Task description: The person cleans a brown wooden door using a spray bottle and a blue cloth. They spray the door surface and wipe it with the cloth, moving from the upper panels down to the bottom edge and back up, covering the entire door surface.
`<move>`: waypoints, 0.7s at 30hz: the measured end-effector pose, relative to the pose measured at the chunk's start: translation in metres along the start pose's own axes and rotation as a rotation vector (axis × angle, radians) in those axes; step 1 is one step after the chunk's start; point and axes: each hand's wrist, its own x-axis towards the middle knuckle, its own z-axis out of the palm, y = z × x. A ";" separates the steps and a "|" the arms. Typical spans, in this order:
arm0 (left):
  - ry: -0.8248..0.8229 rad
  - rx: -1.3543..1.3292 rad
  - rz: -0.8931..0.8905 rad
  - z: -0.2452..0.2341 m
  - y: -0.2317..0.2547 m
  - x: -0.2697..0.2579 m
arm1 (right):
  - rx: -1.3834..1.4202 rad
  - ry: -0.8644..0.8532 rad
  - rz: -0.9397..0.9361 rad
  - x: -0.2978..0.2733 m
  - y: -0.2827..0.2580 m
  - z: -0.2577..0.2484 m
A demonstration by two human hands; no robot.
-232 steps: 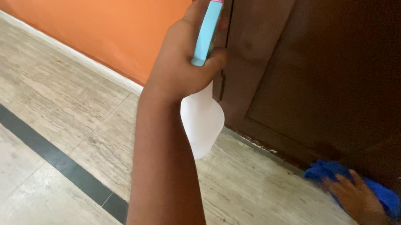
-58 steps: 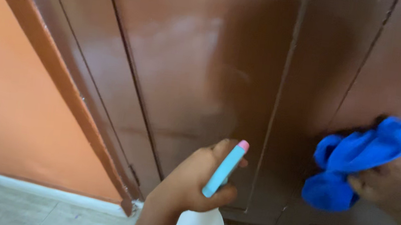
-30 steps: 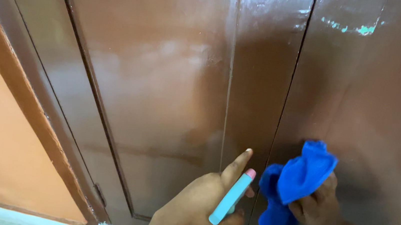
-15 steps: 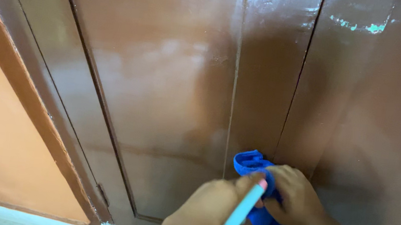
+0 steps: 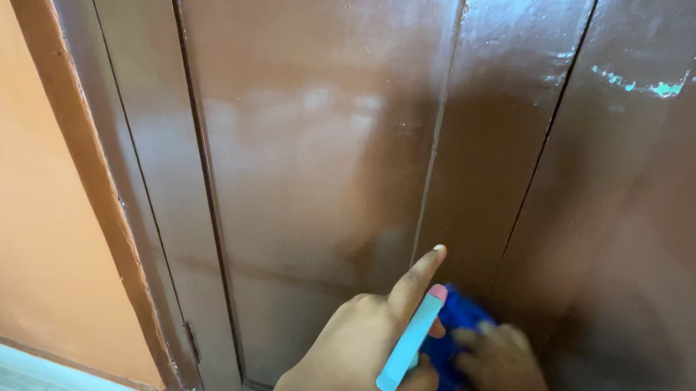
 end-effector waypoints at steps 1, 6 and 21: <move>0.004 0.007 0.015 -0.002 0.001 0.000 | -0.046 0.107 0.020 0.007 0.007 -0.011; 0.020 -0.063 0.086 -0.008 0.007 -0.004 | -0.345 0.408 0.060 0.039 0.009 -0.060; 0.176 -0.263 -0.137 -0.025 -0.011 -0.010 | -0.472 0.509 0.556 0.111 0.000 -0.046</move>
